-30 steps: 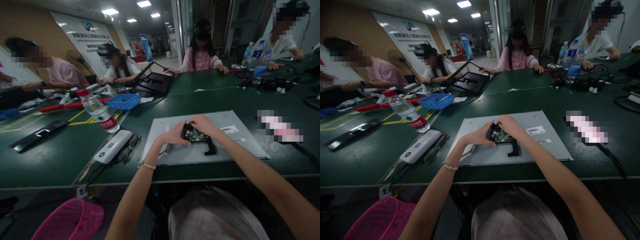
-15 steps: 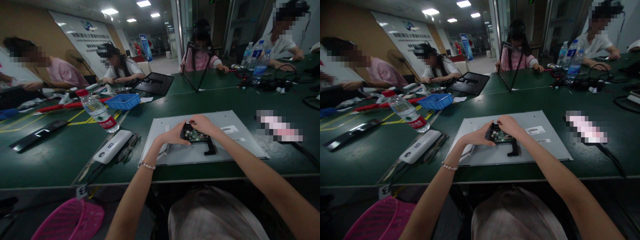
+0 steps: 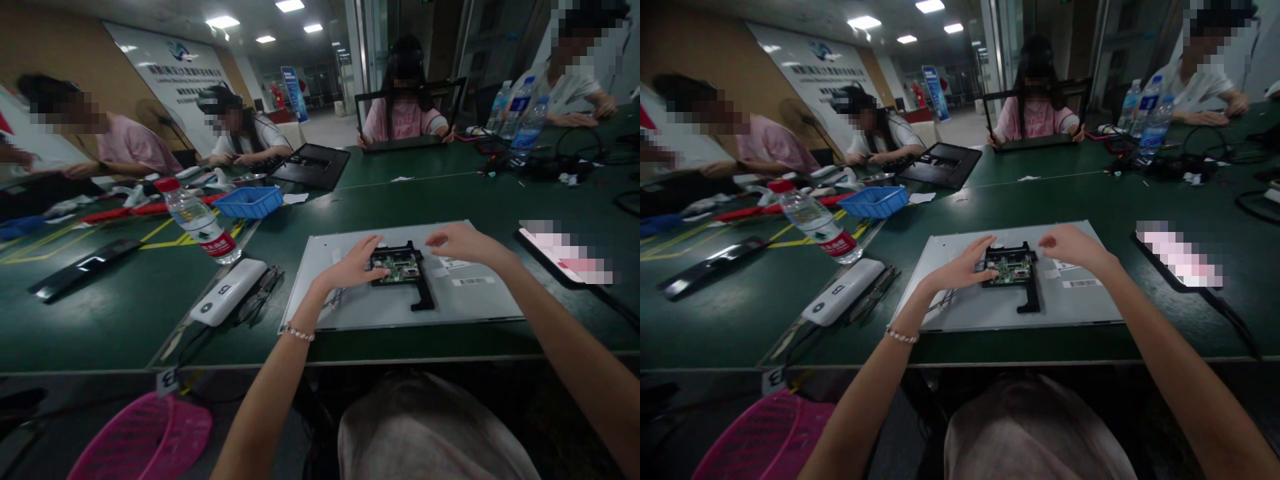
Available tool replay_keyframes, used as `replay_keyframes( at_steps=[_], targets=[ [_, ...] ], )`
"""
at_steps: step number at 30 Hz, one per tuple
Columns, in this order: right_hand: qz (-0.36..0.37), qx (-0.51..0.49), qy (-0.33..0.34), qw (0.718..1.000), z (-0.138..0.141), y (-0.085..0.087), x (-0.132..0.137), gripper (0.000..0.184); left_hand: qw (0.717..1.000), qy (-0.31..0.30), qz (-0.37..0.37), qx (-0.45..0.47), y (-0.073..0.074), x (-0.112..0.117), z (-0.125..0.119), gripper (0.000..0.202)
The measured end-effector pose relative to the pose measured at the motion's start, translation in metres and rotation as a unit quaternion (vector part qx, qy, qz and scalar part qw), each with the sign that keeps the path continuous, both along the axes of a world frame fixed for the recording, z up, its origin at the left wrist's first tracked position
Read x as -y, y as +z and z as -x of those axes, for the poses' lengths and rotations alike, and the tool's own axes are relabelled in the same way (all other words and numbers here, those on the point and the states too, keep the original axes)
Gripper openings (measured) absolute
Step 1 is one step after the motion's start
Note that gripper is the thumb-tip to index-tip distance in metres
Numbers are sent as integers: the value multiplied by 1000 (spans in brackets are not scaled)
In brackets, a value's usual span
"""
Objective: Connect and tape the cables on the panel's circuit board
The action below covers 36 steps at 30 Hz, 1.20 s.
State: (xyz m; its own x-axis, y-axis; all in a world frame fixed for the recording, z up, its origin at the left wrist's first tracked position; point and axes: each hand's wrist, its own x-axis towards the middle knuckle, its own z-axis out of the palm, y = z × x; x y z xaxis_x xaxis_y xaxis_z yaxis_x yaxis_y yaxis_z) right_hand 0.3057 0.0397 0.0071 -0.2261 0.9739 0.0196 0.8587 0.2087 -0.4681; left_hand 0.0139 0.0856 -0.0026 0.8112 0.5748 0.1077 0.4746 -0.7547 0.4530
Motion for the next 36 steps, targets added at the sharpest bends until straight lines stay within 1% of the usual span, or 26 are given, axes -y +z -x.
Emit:
replay_keyframes(
  at_steps=[3,5,7,10,14,19,23,25,29,32,36],
  targets=[
    [49,-35,-7,998,-18,-13,16,31,999,-7,-51,15,0,6,-8,69],
    [62,-46,-12,997,-22,-20,23,32,997,-15,-81,14,1,12,-15,64],
    [58,-47,-13,997,-20,-23,26,30,995,-30,-97,9,3,16,-21,59],
    [51,-47,-5,998,-13,-23,27,21,993,-50,-108,6,4,20,-27,54],
    [69,-77,3,995,-9,-23,26,12,991,-65,-116,4,3,23,-30,51],
    [83,-161,-10,983,-11,-28,26,15,989,-79,-122,7,0,26,-33,49],
    [102,-256,-18,961,-10,-28,26,20,987,-102,-121,18,2,30,-36,45],
    [122,-282,-24,951,-7,-25,27,20,986,-111,-122,27,4,32,-38,45],
    [147,-301,-39,942,2,-25,28,19,982,-128,-137,34,7,37,-43,43],
    [155,-312,-40,936,8,-28,27,17,977,-143,-160,9,6,40,-47,39],
    [140,-296,-32,945,11,-32,24,16,972,-146,-183,-22,0,39,-52,33]
  ],
)
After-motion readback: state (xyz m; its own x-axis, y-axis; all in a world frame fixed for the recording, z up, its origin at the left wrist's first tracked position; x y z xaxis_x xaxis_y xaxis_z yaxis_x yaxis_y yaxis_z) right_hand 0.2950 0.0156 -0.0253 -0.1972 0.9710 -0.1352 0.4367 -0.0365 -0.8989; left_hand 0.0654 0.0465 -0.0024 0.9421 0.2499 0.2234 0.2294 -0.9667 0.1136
